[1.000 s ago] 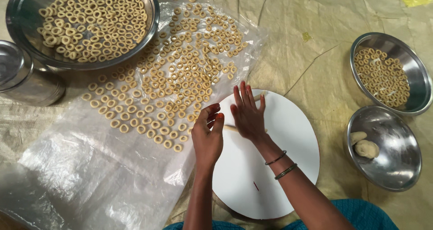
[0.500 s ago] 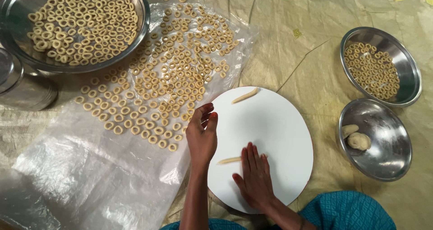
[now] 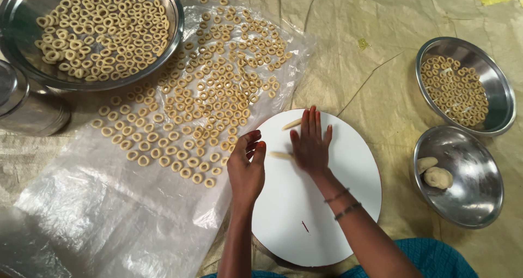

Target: The person rolls small pieces of dough into thin cylindrical strands on a white circular board. They repeatedly pick up dough from a metal bowl, roll it with both hands, and place the finished strands on the board. Finished ring-shaped snacks are visible in nearby bowls and on a plastic sheet.

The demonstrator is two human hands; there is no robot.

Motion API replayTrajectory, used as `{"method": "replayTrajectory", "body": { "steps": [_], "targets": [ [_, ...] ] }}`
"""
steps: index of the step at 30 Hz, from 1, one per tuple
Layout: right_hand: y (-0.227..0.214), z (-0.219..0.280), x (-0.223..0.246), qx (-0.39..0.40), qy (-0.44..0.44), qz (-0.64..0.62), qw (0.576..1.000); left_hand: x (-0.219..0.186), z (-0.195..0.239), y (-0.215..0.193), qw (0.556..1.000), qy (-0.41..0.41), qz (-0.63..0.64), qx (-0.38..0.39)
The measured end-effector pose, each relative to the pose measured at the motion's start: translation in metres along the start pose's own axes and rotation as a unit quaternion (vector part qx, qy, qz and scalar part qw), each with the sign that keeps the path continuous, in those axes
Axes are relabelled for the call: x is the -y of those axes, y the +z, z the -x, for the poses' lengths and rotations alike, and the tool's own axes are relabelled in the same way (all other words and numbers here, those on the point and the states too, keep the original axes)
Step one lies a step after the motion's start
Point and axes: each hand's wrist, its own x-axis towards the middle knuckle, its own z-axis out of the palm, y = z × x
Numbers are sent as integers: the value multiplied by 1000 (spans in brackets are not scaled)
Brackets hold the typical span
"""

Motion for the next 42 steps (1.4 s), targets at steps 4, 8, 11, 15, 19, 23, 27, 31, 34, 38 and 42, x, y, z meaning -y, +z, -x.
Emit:
{"method": "replayTrajectory", "body": {
  "steps": [4, 8, 11, 15, 19, 23, 27, 31, 34, 38, 42],
  "targets": [
    [-20, 60, 1, 78, -31, -31, 996, 0, 0, 3, 1000, 7, 10, 2],
    [-46, 137, 0, 88, -77, -59, 991, -1, 1, 2, 1000, 12, 4, 1],
    [-54, 172, -2, 133, -59, -27, 989, -3, 3, 1, 1000, 0, 6, 2],
    [-38, 158, -10, 105, -51, -30, 993, -4, 3, 1, 1000, -8, -1, 4],
    [-4, 71, -23, 31, -18, 92, 995, -4, 2, 1, 1000, -13, -9, 1],
    [3, -17, -42, 54, 63, -3, 997, -3, 0, 2, 1000, -8, -3, 1],
    [-1, -34, -45, 79, 68, -35, 994, -1, 0, 2, 1000, -9, -6, 3],
    [-9, 13, -39, 83, 21, 4, 996, -1, -1, 3, 1000, -3, -7, 3],
    [-23, 71, -37, 82, -34, 14, 996, -2, 0, 3, 1000, -9, -9, 8],
    [-42, 144, -34, 113, -30, -24, 993, -5, 3, 3, 1000, -4, -12, 4],
    [-42, 169, -34, 112, -19, -29, 993, -6, 4, 0, 1000, -2, -10, 4]
  ]
}}
